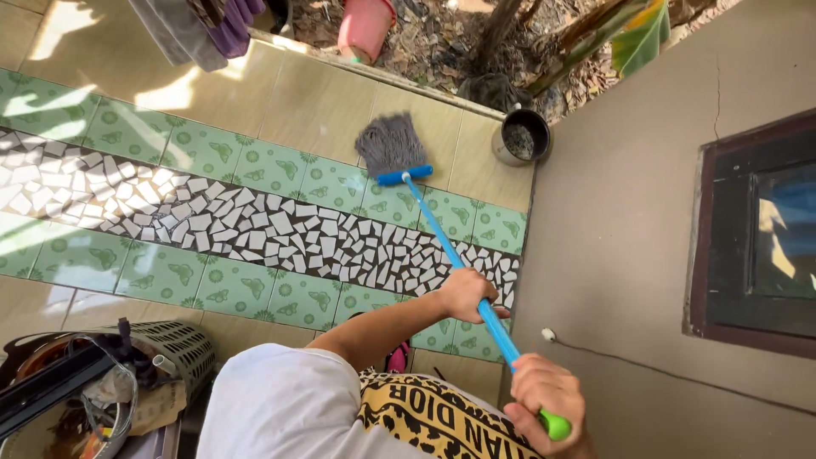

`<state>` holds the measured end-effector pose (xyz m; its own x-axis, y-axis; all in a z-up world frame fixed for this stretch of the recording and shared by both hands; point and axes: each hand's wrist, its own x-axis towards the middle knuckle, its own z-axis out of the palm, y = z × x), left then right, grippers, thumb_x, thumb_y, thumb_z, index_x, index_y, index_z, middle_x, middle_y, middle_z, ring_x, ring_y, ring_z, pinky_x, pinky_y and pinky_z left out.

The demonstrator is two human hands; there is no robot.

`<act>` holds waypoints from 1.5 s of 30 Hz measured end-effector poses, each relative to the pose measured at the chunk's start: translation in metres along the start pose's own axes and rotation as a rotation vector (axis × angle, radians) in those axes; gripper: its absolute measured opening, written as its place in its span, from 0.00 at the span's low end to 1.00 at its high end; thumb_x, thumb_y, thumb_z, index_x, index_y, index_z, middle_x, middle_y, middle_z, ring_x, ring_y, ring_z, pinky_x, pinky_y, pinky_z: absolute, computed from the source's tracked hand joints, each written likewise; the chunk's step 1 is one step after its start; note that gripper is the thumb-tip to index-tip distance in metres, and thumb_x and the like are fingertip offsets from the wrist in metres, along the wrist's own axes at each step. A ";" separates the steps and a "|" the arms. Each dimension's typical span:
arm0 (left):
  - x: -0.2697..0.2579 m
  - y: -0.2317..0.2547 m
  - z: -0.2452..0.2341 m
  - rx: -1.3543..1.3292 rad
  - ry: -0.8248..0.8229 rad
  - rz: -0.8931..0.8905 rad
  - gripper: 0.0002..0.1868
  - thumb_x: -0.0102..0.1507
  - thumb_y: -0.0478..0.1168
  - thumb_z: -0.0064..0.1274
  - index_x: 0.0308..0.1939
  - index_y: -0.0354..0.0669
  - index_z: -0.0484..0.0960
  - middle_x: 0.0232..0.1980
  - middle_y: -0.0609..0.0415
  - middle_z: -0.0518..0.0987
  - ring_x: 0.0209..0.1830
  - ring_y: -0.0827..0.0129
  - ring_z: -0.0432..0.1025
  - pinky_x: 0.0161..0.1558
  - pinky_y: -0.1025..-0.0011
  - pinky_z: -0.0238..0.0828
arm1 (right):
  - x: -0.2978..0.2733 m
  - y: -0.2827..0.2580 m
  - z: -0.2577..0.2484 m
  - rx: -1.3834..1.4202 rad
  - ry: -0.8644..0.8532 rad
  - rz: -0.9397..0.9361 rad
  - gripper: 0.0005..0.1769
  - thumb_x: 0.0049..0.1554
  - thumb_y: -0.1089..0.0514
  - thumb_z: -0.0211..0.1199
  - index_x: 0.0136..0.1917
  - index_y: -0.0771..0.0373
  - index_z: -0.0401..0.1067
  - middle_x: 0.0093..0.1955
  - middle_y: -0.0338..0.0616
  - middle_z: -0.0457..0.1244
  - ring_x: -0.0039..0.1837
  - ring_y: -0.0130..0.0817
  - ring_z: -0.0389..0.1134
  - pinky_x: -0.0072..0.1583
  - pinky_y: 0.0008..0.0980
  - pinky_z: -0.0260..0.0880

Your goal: The person mops the tiled floor of a porch and an indoor room, moving a broom, a bucket, and a basket aside to reach the entire surface.

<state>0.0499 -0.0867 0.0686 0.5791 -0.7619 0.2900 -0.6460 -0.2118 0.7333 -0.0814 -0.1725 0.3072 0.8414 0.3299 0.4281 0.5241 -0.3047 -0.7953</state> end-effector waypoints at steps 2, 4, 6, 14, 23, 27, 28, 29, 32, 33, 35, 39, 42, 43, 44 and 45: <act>0.003 -0.002 0.015 -0.057 -0.087 -0.027 0.24 0.61 0.62 0.58 0.19 0.50 0.80 0.25 0.50 0.80 0.26 0.50 0.75 0.30 0.55 0.71 | -0.003 0.007 0.003 0.063 0.025 -0.031 0.17 0.53 0.63 0.65 0.28 0.61 0.59 0.29 0.40 0.59 0.32 0.35 0.64 0.46 0.41 0.70; 0.007 -0.016 0.027 -0.051 -0.168 0.044 0.20 0.63 0.58 0.57 0.23 0.52 0.82 0.25 0.49 0.81 0.25 0.52 0.75 0.29 0.58 0.71 | -0.007 0.024 0.012 0.150 0.226 -0.131 0.19 0.59 0.59 0.60 0.29 0.63 0.59 0.28 0.38 0.58 0.30 0.32 0.61 0.40 0.38 0.68; 0.018 -0.050 0.033 -0.099 -0.100 0.109 0.14 0.60 0.55 0.57 0.26 0.53 0.83 0.26 0.51 0.81 0.25 0.52 0.76 0.29 0.58 0.71 | -0.001 0.042 0.024 0.089 0.304 -0.136 0.19 0.60 0.59 0.57 0.30 0.63 0.58 0.27 0.38 0.57 0.30 0.32 0.60 0.39 0.37 0.67; 0.013 -0.103 0.028 0.249 -0.168 -0.416 0.12 0.62 0.48 0.55 0.47 0.52 0.78 0.54 0.57 0.77 0.62 0.57 0.70 0.58 0.52 0.67 | -0.023 0.153 0.074 -0.172 0.238 -0.098 0.12 0.52 0.74 0.57 0.31 0.67 0.59 0.32 0.50 0.60 0.37 0.45 0.66 0.46 0.41 0.72; 0.004 -0.030 0.112 0.227 -0.189 -0.481 0.13 0.62 0.43 0.52 0.51 0.56 0.77 0.60 0.61 0.74 0.66 0.58 0.68 0.61 0.52 0.67 | -0.129 0.092 0.024 -0.156 0.165 -0.062 0.14 0.53 0.74 0.58 0.30 0.65 0.59 0.31 0.47 0.59 0.35 0.43 0.63 0.52 0.43 0.73; 0.001 0.041 0.186 0.207 -0.248 -0.301 0.15 0.55 0.54 0.58 0.40 0.52 0.83 0.50 0.53 0.79 0.56 0.54 0.73 0.54 0.54 0.71 | -0.208 0.016 -0.033 -0.165 0.239 0.033 0.10 0.55 0.73 0.58 0.33 0.67 0.64 0.34 0.47 0.63 0.36 0.37 0.67 0.48 0.38 0.72; 0.001 0.054 0.203 0.171 -0.270 -0.206 0.19 0.53 0.59 0.59 0.33 0.50 0.85 0.44 0.48 0.82 0.48 0.51 0.77 0.49 0.55 0.75 | -0.224 -0.007 -0.048 -0.232 0.237 0.085 0.07 0.54 0.72 0.58 0.35 0.68 0.67 0.36 0.49 0.65 0.36 0.35 0.69 0.45 0.35 0.71; -0.002 0.090 0.207 0.184 -0.273 -0.208 0.19 0.53 0.59 0.59 0.33 0.50 0.85 0.44 0.48 0.82 0.48 0.51 0.77 0.49 0.55 0.75 | -0.239 -0.029 -0.066 -0.224 0.245 0.077 0.07 0.54 0.72 0.58 0.35 0.68 0.67 0.36 0.49 0.65 0.36 0.35 0.69 0.45 0.35 0.71; -0.019 0.192 0.235 0.071 -0.316 -0.083 0.16 0.52 0.58 0.57 0.24 0.53 0.84 0.28 0.46 0.81 0.32 0.46 0.77 0.35 0.51 0.74 | -0.293 -0.093 -0.107 -0.069 0.212 0.075 0.08 0.56 0.72 0.57 0.36 0.66 0.65 0.35 0.44 0.62 0.35 0.35 0.65 0.41 0.32 0.68; -0.028 0.216 0.245 0.027 -0.313 -0.051 0.17 0.54 0.58 0.57 0.22 0.51 0.82 0.25 0.46 0.80 0.30 0.46 0.76 0.34 0.51 0.74 | -0.308 -0.108 -0.112 -0.091 0.212 0.127 0.09 0.56 0.69 0.58 0.35 0.66 0.64 0.33 0.43 0.61 0.33 0.33 0.63 0.38 0.31 0.65; -0.034 0.240 0.262 -0.015 -0.287 -0.037 0.19 0.56 0.58 0.56 0.20 0.50 0.81 0.23 0.46 0.78 0.27 0.45 0.75 0.32 0.51 0.73 | -0.324 -0.121 -0.119 -0.102 0.186 0.170 0.10 0.56 0.67 0.59 0.34 0.66 0.64 0.31 0.43 0.61 0.30 0.32 0.62 0.35 0.31 0.62; -0.029 0.228 0.276 -0.063 -0.141 0.044 0.20 0.61 0.56 0.55 0.19 0.50 0.78 0.21 0.46 0.76 0.23 0.45 0.73 0.28 0.52 0.70 | -0.310 -0.105 -0.117 0.299 0.281 -0.161 0.21 0.64 0.54 0.60 0.33 0.61 0.59 0.27 0.36 0.56 0.29 0.29 0.57 0.37 0.33 0.58; -0.001 0.197 0.256 -0.023 -0.053 0.073 0.21 0.62 0.55 0.54 0.19 0.49 0.76 0.21 0.47 0.76 0.22 0.45 0.72 0.26 0.51 0.68 | -0.275 -0.078 -0.124 0.291 0.360 -0.234 0.23 0.64 0.53 0.61 0.31 0.60 0.58 0.25 0.34 0.55 0.27 0.28 0.56 0.34 0.33 0.58; 0.008 0.187 0.248 -0.012 -0.012 0.076 0.21 0.62 0.55 0.54 0.19 0.49 0.76 0.20 0.47 0.76 0.21 0.45 0.72 0.25 0.51 0.68 | -0.263 -0.069 -0.127 0.285 0.395 -0.227 0.23 0.65 0.54 0.62 0.31 0.59 0.58 0.24 0.34 0.55 0.27 0.28 0.56 0.34 0.34 0.59; 0.012 0.179 0.242 -0.008 -0.012 0.076 0.21 0.62 0.55 0.54 0.19 0.49 0.76 0.20 0.47 0.76 0.21 0.45 0.72 0.25 0.51 0.68 | -0.253 -0.063 -0.128 0.288 0.397 -0.231 0.23 0.65 0.54 0.62 0.31 0.59 0.58 0.24 0.34 0.55 0.27 0.28 0.56 0.34 0.34 0.59; 0.018 0.169 0.235 0.001 0.003 0.073 0.21 0.62 0.55 0.55 0.19 0.49 0.75 0.20 0.47 0.76 0.21 0.46 0.72 0.25 0.51 0.68 | -0.242 -0.055 -0.129 0.291 0.385 -0.224 0.23 0.65 0.53 0.62 0.32 0.59 0.58 0.25 0.34 0.55 0.27 0.28 0.56 0.35 0.34 0.59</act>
<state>-0.1656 -0.2796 0.0532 0.5317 -0.7735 0.3449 -0.6871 -0.1560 0.7096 -0.2965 -0.3506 0.3030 0.7290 -0.0104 0.6845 0.6846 0.0144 -0.7288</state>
